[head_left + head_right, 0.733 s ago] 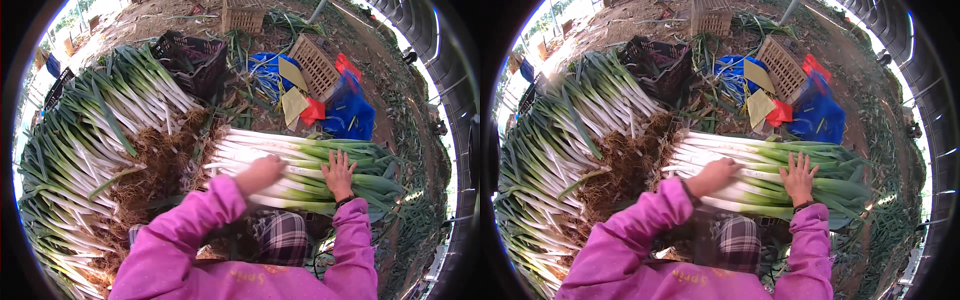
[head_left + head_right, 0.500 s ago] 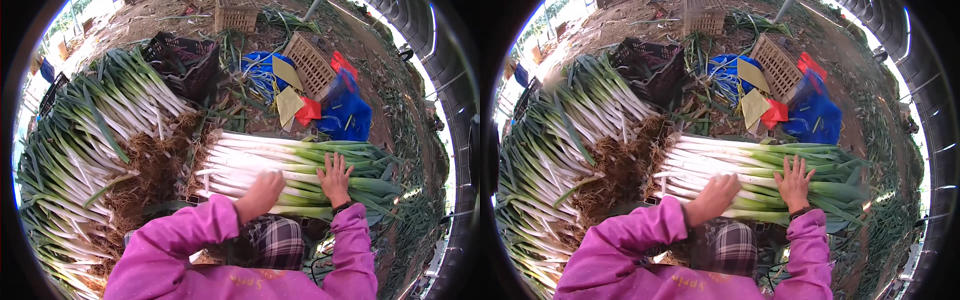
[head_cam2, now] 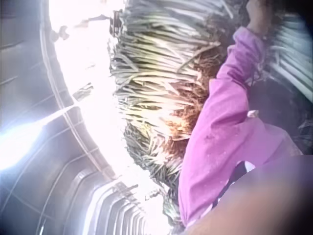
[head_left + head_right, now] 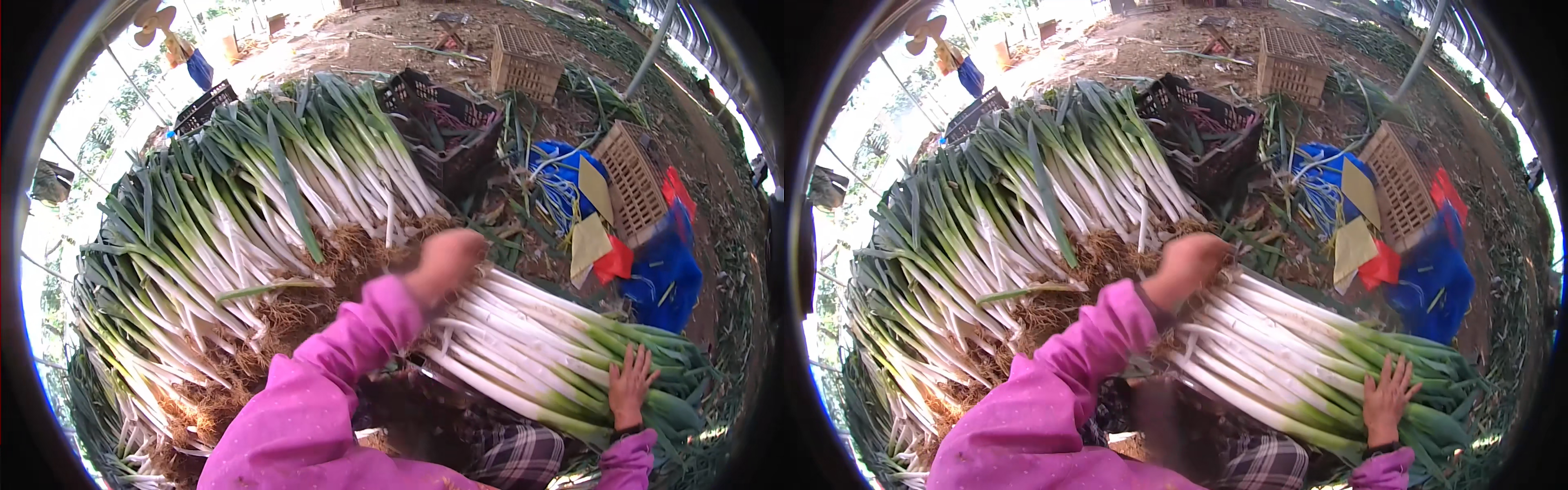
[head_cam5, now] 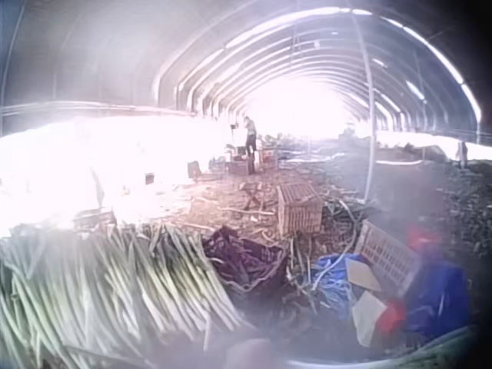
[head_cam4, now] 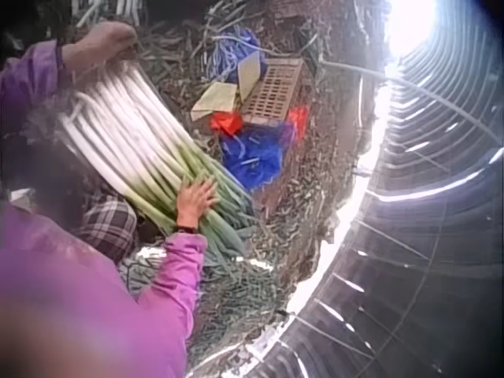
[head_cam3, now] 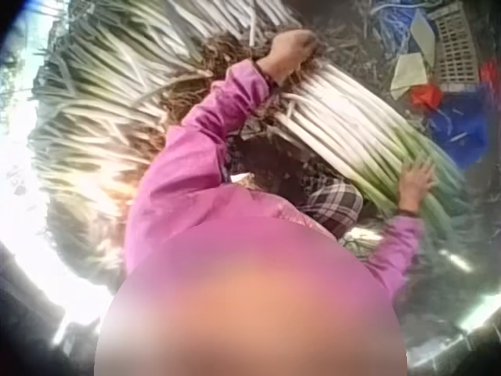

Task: The person gathers leeks from a pile, aligns them on a metal frame, and trims the green tops. The trimmed leeks are then moved to the side.

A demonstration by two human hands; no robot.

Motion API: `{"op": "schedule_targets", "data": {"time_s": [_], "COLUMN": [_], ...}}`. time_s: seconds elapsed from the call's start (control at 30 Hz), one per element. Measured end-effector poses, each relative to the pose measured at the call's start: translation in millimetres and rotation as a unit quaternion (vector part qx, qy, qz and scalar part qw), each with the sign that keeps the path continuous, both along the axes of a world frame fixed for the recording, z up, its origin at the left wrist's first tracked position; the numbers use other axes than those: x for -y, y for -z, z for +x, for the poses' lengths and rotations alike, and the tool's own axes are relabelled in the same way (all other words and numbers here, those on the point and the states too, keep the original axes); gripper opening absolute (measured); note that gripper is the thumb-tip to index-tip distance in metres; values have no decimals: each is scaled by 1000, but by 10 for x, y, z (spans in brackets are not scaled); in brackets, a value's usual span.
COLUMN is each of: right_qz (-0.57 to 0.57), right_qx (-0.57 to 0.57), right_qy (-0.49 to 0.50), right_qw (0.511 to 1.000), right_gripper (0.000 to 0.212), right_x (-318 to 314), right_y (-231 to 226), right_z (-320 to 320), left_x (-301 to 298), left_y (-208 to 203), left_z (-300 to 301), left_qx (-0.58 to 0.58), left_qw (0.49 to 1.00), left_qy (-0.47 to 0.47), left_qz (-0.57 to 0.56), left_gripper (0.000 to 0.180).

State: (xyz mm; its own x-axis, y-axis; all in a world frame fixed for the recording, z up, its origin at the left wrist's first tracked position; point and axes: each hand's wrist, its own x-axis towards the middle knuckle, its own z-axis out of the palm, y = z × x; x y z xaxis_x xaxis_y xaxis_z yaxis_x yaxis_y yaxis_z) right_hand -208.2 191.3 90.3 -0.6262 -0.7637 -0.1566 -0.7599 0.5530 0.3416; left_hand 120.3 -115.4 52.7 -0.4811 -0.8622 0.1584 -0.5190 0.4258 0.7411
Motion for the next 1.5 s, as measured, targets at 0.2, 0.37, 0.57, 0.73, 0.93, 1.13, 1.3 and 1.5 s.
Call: {"op": "schedule_targets", "data": {"time_s": [0.2,0.37,0.57,0.73,0.93,1.13,1.3,1.5], "right_qz": [9,40,45,26,-30,-51,-62,-146], "right_qx": [29,39,55,31,50,35,30,42], "right_qy": [13,55,46,42,-8,8,-30,-109], "right_qw": [999,997,996,998,998,998,997,982], "right_gripper": [64,67,67,67,66,65,64,64], "right_x": [153,159,272,101,273,36,79,-176], "right_y": [-95,-204,-121,-146,21,-66,-118,54], "right_z": [134,168,194,121,164,84,119,0], "left_x": [1565,2025,2218,1765,1971,978,-471,-983], "left_y": [1236,1496,1642,1124,706,-426,-1276,-1167], "left_z": [1558,1635,1967,1871,2690,1426,667,-337], "left_qx": [202,21,-68,-561,-568,-615,-483,-160], "left_qw": [910,866,848,737,728,720,825,942], "left_qy": [-310,-484,-479,-113,-272,-179,54,294], "left_qz": [-189,125,215,359,272,267,286,-3], "left_gripper": [35,49,37,30,21,12,59,55]}}
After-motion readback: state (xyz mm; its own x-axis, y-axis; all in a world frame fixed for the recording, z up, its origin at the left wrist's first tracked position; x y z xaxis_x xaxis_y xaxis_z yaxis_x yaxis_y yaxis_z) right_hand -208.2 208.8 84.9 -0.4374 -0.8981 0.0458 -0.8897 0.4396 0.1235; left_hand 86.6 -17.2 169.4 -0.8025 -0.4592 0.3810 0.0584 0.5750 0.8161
